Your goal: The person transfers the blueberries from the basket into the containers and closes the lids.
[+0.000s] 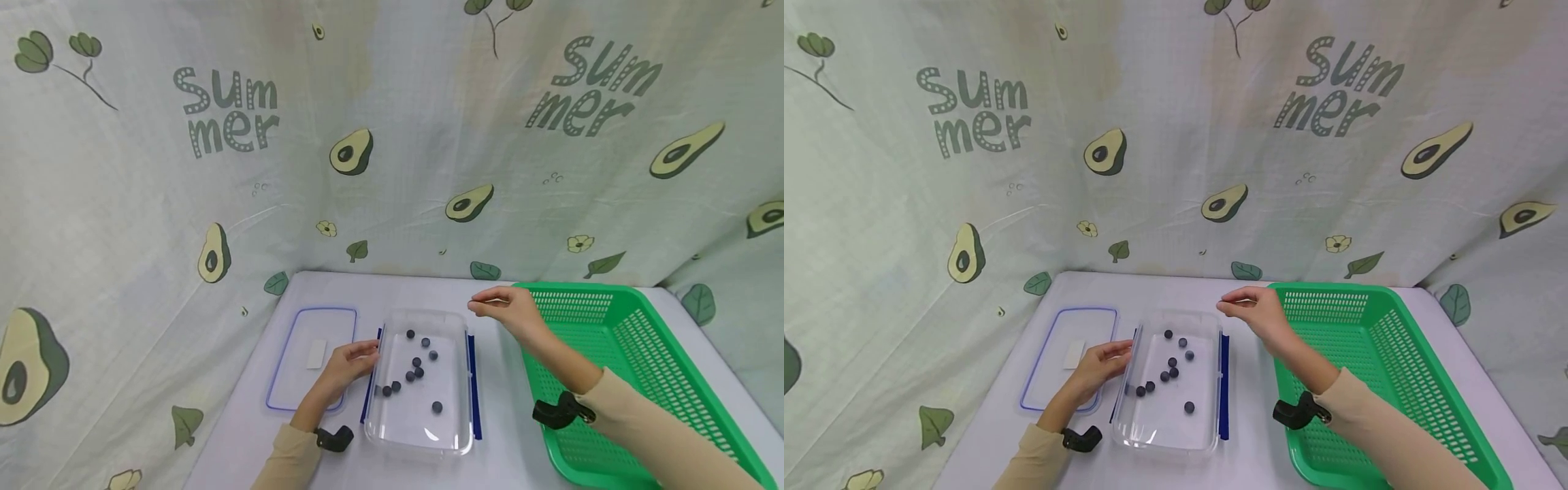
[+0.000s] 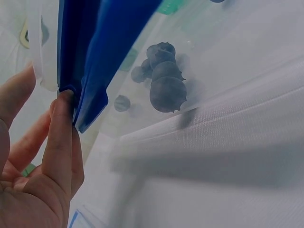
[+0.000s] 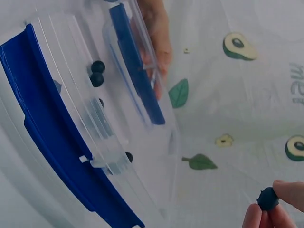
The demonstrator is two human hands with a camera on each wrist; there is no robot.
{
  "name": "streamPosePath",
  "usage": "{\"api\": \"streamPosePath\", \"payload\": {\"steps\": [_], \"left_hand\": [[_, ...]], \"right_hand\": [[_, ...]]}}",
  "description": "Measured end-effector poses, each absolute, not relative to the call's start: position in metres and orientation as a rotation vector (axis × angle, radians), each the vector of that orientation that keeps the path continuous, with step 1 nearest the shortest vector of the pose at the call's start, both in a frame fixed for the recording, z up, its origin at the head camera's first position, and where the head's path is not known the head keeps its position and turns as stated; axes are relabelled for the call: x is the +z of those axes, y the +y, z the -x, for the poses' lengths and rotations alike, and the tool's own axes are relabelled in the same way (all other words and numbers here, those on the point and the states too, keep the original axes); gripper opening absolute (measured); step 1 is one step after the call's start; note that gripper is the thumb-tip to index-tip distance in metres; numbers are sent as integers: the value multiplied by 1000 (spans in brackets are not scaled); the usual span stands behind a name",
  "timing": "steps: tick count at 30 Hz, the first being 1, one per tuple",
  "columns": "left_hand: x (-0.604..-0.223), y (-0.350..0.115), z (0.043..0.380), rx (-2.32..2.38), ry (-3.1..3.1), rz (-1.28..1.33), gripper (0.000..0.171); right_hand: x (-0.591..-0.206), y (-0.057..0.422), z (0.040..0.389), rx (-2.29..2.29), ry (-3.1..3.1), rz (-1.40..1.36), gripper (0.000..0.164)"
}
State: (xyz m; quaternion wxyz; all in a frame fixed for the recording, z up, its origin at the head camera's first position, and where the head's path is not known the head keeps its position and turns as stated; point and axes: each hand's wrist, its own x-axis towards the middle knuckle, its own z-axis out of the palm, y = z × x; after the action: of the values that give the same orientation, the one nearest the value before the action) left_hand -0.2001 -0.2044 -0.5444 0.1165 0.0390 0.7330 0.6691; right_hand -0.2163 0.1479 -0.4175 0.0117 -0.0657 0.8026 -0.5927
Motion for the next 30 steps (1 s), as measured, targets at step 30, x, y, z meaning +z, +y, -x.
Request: {"api": "streamPosePath", "payload": {"steps": [30], "left_hand": [[-549,-203,195,1933,2132,-154,51]], "right_hand": [[-459,104,192,-1805,2399,303,25]]}}
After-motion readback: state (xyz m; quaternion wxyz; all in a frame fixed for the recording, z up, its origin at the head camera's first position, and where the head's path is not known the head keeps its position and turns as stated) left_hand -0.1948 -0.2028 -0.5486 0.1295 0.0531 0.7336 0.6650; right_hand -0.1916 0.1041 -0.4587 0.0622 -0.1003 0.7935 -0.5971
